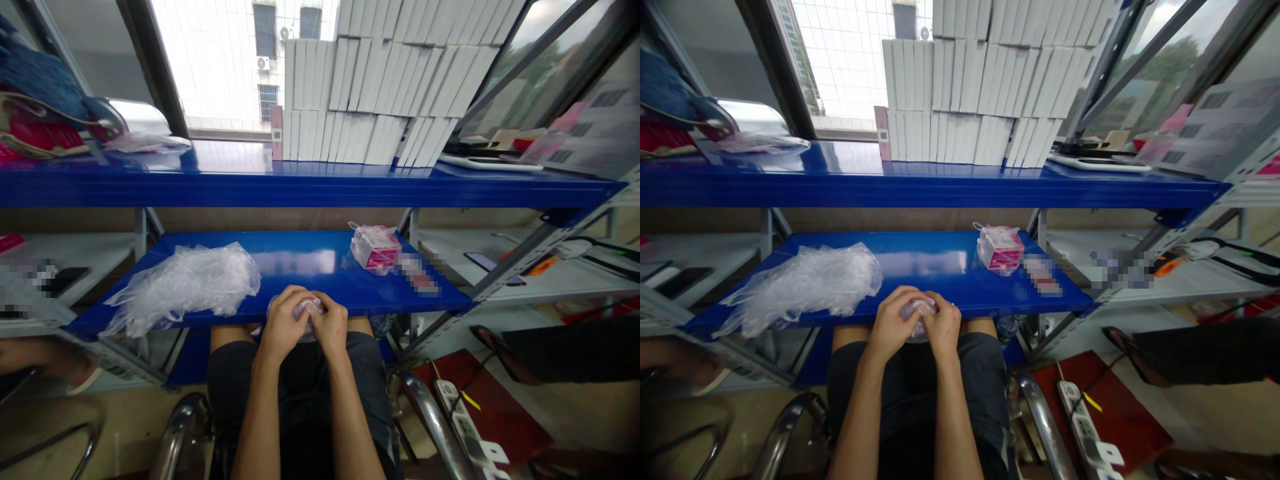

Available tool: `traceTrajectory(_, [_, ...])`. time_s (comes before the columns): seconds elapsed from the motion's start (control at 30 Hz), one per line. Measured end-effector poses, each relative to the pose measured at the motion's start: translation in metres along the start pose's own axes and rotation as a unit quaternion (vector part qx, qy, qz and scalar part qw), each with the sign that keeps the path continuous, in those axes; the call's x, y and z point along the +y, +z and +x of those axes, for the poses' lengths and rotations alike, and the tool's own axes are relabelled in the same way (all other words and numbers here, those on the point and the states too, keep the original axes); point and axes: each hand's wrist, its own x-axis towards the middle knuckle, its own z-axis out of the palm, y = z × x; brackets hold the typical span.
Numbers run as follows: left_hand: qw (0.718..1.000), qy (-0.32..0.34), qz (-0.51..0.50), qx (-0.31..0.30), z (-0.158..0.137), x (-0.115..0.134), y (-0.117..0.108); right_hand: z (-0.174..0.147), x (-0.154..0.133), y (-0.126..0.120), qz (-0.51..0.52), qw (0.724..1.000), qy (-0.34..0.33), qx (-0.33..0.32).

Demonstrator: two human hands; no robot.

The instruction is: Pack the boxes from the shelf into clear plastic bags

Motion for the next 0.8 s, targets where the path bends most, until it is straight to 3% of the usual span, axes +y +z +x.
traceTrajectory(0.23, [0.995,0.02,0.034,0.095,0.0,-0.004,0.006,0.004,-0.01,-0.006,0.066,0.997,-0.039,0.002])
traceTrajectory(0.37, [0.99,0.015,0.007,0.137,-0.002,-0.005,0.008,0.004,-0.014,-0.008,0.175,0.984,-0.007,-0.037])
traceTrajectory(0.47, [0.987,0.009,-0.04,0.156,-0.005,-0.009,0.012,0.004,-0.016,-0.011,0.286,0.955,0.03,-0.076])
traceTrajectory(0.57, [0.986,0.016,-0.084,0.141,-0.005,-0.009,0.014,0.006,-0.021,-0.016,0.344,0.935,0.045,-0.073])
traceTrajectory(0.7, [0.985,0.019,-0.142,0.099,-0.005,-0.004,0.009,0.008,-0.03,-0.021,0.33,0.941,0.057,-0.054])
traceTrajectory(0.8, [0.988,0.037,-0.125,0.079,-0.005,0.001,0.003,0.008,-0.034,-0.021,0.342,0.936,0.081,-0.022])
